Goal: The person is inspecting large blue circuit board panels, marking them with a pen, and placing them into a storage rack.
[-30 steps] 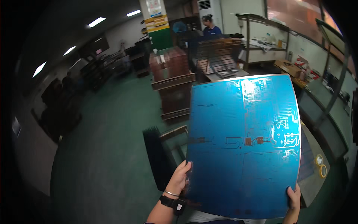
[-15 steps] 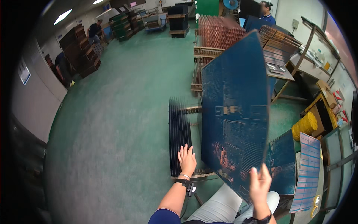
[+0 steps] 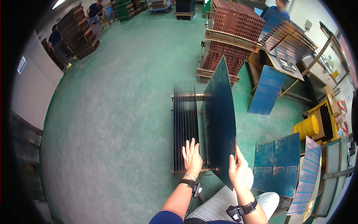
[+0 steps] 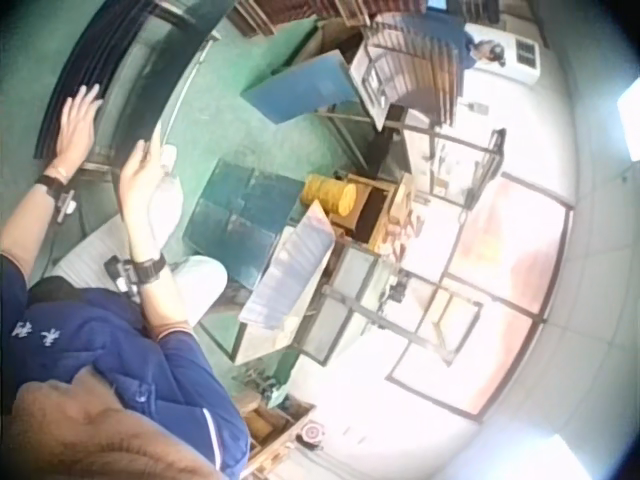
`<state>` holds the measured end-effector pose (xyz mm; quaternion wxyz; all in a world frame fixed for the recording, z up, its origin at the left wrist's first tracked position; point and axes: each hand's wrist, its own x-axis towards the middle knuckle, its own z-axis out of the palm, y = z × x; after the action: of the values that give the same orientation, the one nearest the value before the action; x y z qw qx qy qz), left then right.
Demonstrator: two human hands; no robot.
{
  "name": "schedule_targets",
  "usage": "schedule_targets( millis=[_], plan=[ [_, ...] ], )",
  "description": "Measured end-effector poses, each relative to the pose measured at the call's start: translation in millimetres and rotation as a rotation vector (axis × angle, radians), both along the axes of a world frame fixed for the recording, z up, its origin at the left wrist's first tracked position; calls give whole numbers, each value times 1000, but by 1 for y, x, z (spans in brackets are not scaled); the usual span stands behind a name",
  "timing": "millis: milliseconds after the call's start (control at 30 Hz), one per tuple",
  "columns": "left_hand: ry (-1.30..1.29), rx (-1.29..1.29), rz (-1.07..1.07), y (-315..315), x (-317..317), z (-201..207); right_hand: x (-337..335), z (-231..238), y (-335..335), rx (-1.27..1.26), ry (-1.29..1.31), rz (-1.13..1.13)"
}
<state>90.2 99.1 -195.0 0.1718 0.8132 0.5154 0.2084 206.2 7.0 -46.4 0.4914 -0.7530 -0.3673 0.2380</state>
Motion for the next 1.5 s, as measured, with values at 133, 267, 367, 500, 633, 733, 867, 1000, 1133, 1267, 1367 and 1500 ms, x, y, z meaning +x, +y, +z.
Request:
schedule_targets(
  millis=[133,267,367,500,633,733,867,1000,1133,1267,1367,1500],
  plan=[
    [-18,22,-12,-3,-4,-2,13,-8,22,35,1,18],
    [-35,2,-33,-4,2,8,27,-26,52,-32,-100,31],
    [41,12,-43,-2,2,7,9,-22,71,-134,-229,72],
    [143,61,-30,-3,7,3,-4,-25,80,-163,-330,116],
    [160,68,-12,-2,8,0,11,-62,64,39,-329,126],
    [165,55,-8,-5,4,-3,3,-73,63,-342,-115,166],
    [170,63,-19,-5,14,-5,-6,-138,45,-378,-776,317],
    [220,56,-3,-7,11,-2,-1,-126,26,-303,-589,372],
    [166,56,10,-6,10,-2,24,-101,-19,-101,-399,348],
    [25,26,-9,-1,6,5,36,-64,-72,-94,-357,317],
    [-79,4,-69,10,-6,35,39,-51,-102,-119,-339,303],
    [-136,-80,-79,23,-49,175,52,-44,-125,-170,-320,250]
  ],
)
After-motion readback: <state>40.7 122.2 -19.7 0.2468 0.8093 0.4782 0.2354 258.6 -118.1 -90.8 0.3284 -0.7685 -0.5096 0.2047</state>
